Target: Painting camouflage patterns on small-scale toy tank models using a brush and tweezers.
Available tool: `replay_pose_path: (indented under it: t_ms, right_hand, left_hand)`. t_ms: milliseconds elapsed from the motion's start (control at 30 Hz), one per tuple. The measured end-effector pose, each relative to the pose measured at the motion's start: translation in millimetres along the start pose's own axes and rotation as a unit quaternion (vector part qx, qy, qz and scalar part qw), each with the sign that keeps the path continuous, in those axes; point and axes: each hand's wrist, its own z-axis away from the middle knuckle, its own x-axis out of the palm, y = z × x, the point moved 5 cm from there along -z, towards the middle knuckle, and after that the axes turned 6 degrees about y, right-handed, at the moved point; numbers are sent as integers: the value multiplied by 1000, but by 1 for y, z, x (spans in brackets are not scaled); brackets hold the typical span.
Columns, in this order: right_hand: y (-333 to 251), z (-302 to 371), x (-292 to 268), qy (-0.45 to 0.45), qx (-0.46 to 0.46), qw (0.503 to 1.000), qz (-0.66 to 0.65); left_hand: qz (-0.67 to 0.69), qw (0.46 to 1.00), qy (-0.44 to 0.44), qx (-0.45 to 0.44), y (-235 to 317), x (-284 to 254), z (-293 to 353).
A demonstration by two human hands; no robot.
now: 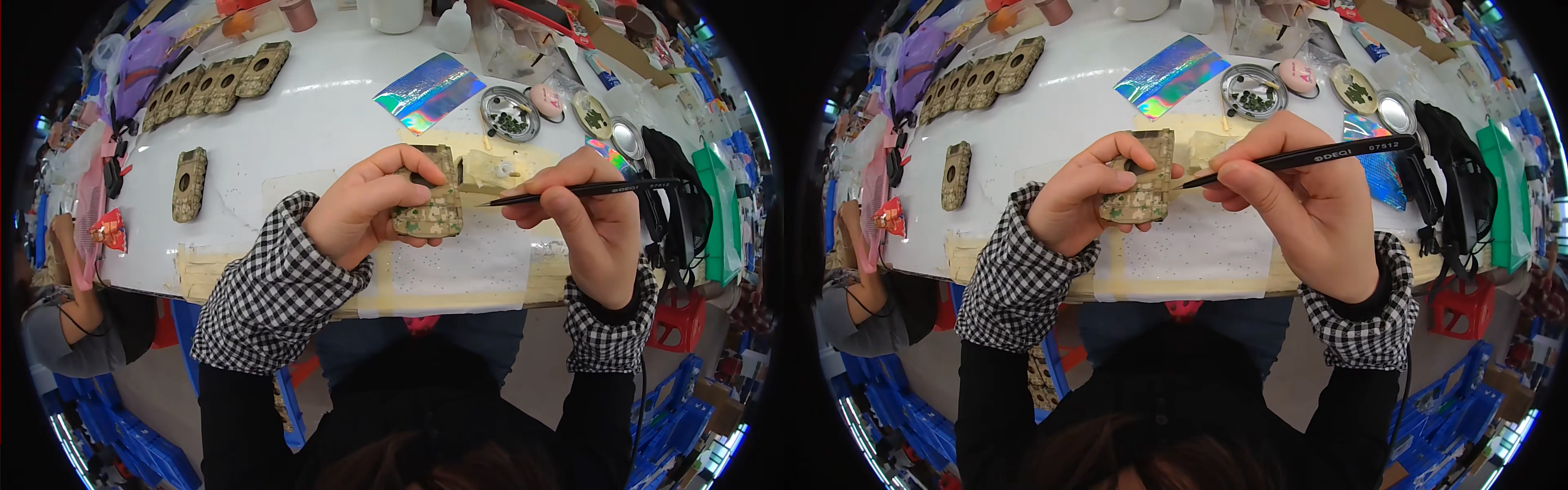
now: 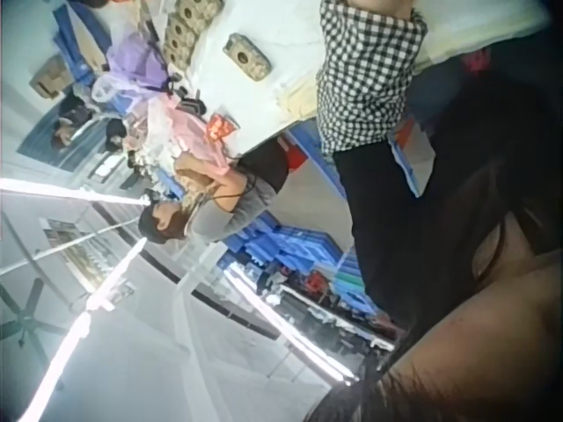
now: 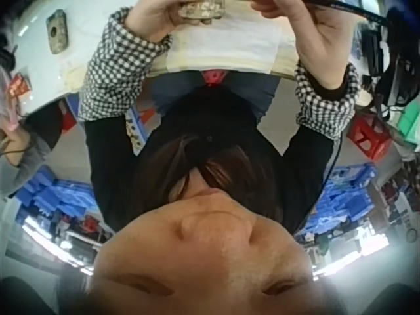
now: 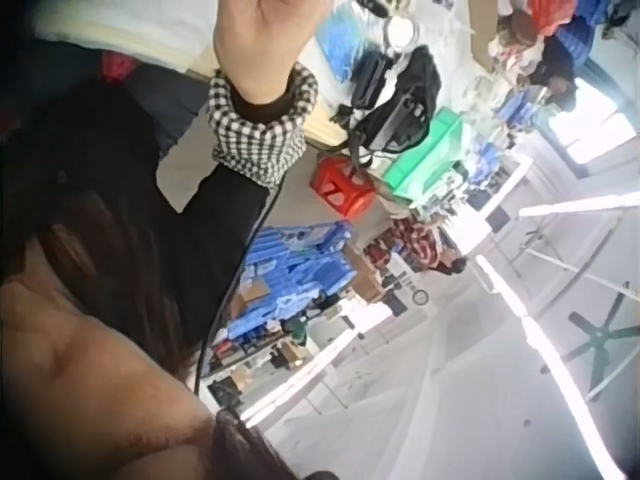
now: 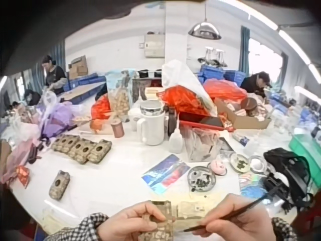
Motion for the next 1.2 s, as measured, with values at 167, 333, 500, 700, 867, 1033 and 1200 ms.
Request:
replay_pose_path:
  t_ms: [167, 333, 500, 700, 867, 1033, 1200]
  right_hand:
    - [4, -14, 18, -51, -17, 999, -4]
    - [7, -18, 24, -67, -16, 998, -10]
    - [9, -16, 25, -61, -18, 998, -17]
    - [9, -17, 24, -72, -35, 997, 14]
    - [8, -17, 24, -77, -58, 995, 34]
    - [9, -17, 23, -62, -78, 993, 63]
    - [10, -17, 22, -52, -95, 990, 90]
  left_hand:
    - [27, 999, -9, -20, 3, 2, 3]
    - [31, 999, 0, -19, 2, 2, 5]
    - [30, 999, -2, -17, 1, 1, 4]
    - [23, 1000, -2, -8, 1, 1, 3]
    - [17, 1000, 2, -9, 2, 2, 4]
    - [23, 1000, 3, -7, 1, 1, 3]
    - [25, 1000, 1, -9, 1, 1, 3]
